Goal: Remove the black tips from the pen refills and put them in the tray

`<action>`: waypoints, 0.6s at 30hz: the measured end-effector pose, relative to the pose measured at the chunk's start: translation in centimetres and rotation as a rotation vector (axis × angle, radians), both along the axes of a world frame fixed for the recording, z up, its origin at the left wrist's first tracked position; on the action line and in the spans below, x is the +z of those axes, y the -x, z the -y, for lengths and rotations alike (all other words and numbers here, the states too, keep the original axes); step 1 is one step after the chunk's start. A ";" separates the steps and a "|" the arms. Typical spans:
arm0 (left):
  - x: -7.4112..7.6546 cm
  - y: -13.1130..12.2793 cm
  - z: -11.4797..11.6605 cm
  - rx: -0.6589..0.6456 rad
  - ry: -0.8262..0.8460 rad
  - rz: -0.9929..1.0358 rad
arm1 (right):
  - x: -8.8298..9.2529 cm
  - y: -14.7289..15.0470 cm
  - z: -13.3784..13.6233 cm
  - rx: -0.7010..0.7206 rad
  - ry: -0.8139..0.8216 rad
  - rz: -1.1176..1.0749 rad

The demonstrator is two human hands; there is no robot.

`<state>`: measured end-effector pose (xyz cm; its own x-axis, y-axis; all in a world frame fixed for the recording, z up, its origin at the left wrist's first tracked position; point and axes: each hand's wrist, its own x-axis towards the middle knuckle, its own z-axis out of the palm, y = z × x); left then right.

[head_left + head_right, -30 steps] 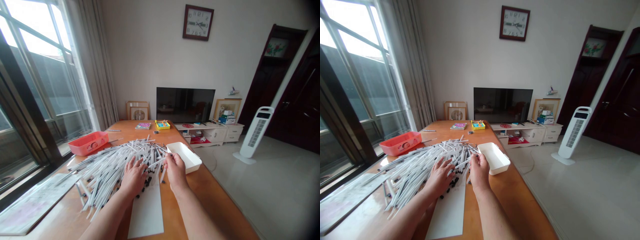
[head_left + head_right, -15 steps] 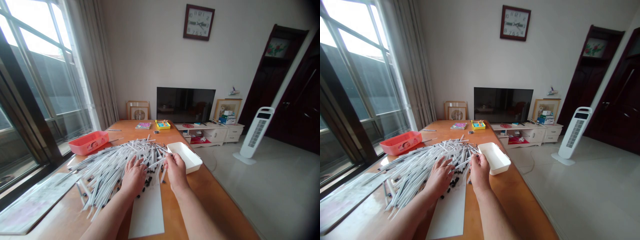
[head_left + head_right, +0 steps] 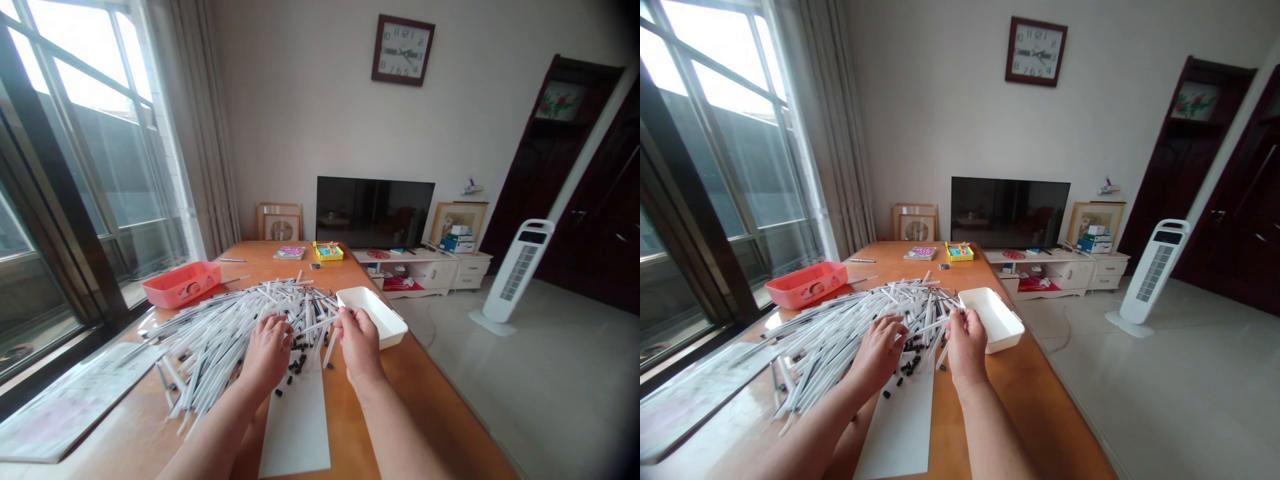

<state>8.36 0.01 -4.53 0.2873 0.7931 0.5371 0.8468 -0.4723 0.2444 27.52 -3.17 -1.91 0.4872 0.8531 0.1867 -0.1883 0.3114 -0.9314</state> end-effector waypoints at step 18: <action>1.5 0.1 0.7 -0.177 0.210 0.324 | 0.6 0.0 0.5 -0.020 -0.015 -0.071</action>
<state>8.24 -0.73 -2.98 0.2719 0.8485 0.4540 0.6209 -0.5151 0.5909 27.53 -3.64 -1.33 0.5166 0.8404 0.1639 -0.2470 0.3295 -0.9113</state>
